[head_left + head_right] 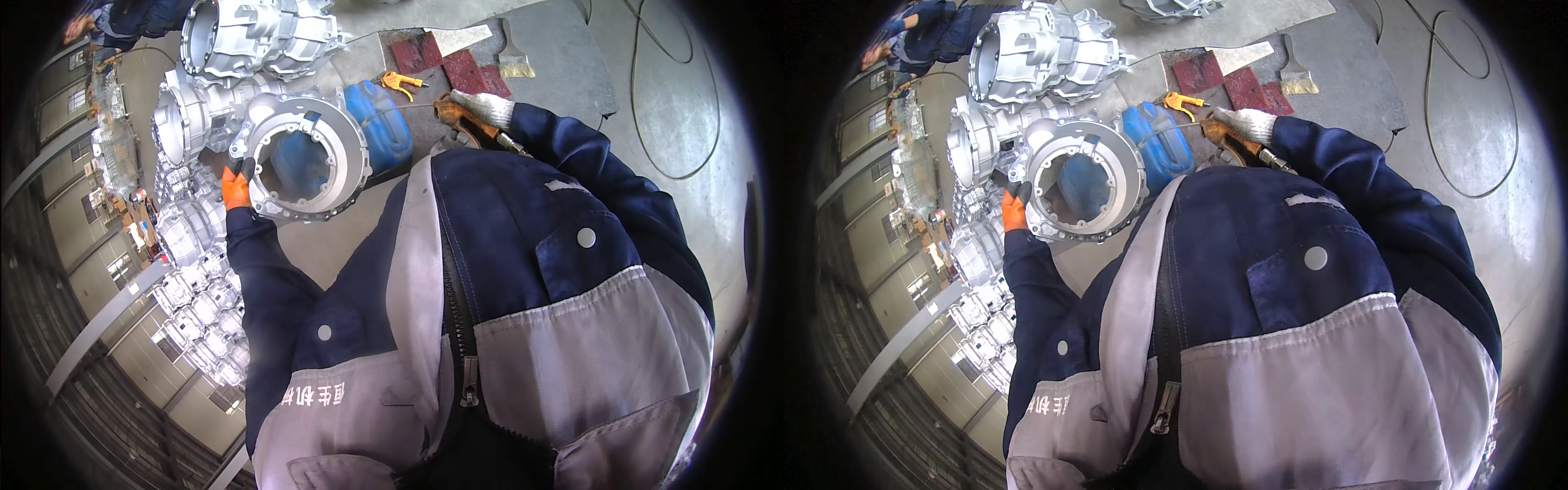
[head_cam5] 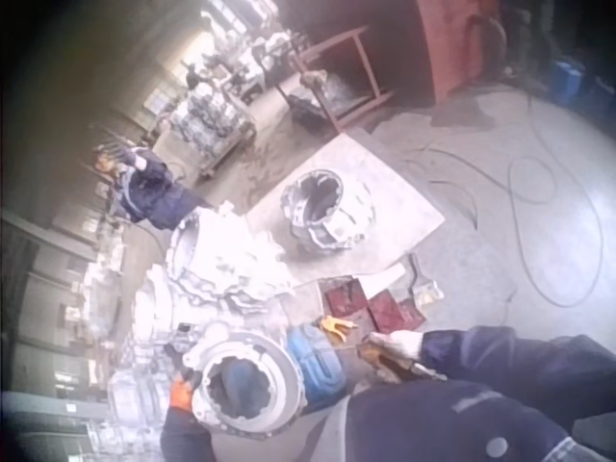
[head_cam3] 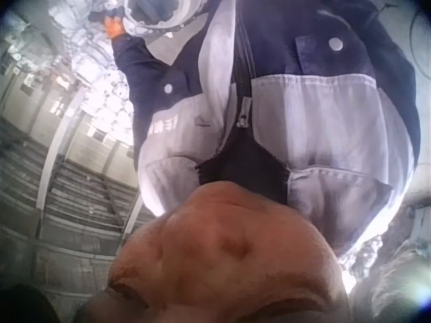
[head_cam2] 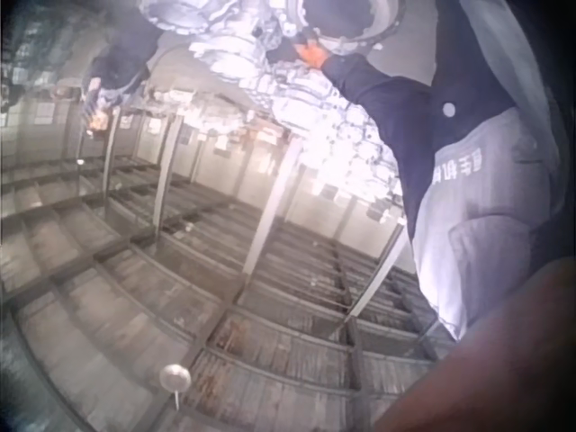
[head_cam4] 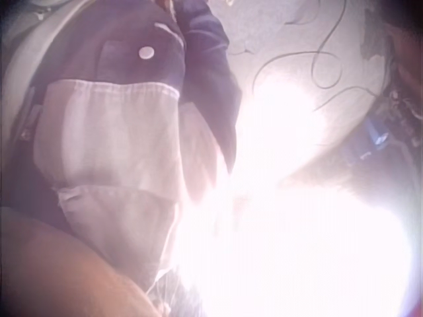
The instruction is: The person repeatedly picks up metal housings, sprays their inner surfaces with a handheld spray gun, and places them back on the table. The person also moves a blue container and stacks finished parts on a nearby pile.
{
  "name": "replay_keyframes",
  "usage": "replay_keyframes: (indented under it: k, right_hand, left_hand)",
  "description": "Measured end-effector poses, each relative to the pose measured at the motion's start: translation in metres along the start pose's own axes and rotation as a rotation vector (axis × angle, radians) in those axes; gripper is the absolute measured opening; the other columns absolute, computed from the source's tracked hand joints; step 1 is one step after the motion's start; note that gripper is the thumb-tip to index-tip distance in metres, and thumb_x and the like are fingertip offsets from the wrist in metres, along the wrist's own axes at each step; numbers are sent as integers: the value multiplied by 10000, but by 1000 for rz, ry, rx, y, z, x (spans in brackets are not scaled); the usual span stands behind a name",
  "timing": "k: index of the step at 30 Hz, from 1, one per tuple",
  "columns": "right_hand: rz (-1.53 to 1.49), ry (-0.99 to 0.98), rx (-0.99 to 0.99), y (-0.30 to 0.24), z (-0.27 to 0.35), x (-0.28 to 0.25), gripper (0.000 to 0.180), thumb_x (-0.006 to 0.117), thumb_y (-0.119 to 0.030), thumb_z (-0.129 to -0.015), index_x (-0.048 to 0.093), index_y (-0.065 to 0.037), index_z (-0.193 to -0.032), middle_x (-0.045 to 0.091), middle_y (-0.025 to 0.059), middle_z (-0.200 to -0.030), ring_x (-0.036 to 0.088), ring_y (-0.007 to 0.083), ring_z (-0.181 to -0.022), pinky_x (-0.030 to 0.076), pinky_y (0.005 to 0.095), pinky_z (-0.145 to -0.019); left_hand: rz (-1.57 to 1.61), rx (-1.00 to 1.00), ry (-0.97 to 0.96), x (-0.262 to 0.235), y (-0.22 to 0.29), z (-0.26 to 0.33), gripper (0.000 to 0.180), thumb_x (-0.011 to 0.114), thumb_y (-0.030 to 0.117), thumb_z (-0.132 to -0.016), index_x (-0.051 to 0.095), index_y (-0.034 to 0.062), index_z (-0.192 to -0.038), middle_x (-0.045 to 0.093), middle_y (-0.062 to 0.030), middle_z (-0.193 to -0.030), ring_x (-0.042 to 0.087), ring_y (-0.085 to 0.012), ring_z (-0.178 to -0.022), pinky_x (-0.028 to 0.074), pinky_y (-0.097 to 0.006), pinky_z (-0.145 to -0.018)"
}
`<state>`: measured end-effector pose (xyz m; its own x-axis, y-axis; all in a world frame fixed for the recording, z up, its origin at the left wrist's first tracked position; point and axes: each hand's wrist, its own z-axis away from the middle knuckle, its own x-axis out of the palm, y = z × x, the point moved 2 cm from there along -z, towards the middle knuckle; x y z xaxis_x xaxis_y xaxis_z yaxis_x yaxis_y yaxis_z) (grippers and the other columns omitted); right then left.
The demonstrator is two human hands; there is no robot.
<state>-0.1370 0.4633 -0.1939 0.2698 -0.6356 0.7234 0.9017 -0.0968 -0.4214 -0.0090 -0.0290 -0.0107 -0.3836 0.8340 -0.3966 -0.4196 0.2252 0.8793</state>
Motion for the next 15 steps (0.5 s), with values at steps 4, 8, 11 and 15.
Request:
replay_keyframes:
  k: [4, 8, 11, 15]
  right_hand:
    - [147, 60, 63, -1, 3, 1, 414, 444, -427, -937, 615, -60, -1023, 633, 60, -834, 573, 134, -633, 481, 263, -565]
    - [231, 46, 19, 1, -3, -4, 408, 457, -427, -933, 614, -62, -1030, 634, 57, -846, 574, 130, -639, 483, 262, -572]
    - [226, 51, 39, 6, -8, -9, 409, 459, -427, -933, 613, -63, -1042, 635, 57, -857, 575, 129, -644, 486, 255, -579]
    - [226, 70, 36, 11, -15, -13, 421, 454, -434, -933, 609, -65, -1064, 638, 58, -872, 587, 127, -669, 492, 245, -592]
  left_hand:
    - [-55, 29, 1, -5, -2, -2, 448, 681, 24, -785, 549, 36, -1214, 612, -49, -1114, 569, -130, -974, 448, -270, -843]
    - [-25, 14, 4, -2, 0, 0, 448, 685, 30, -784, 553, 36, -1212, 608, -51, -1126, 564, -135, -989, 441, -276, -858]
    - [-29, 16, 14, 0, 2, 1, 449, 692, 38, -781, 557, 38, -1209, 609, -47, -1123, 561, -138, -996, 437, -276, -863]
    - [-64, 25, 5, 2, 5, 2, 457, 702, 50, -776, 558, 40, -1210, 608, -42, -1125, 557, -140, -1001, 429, -273, -873]
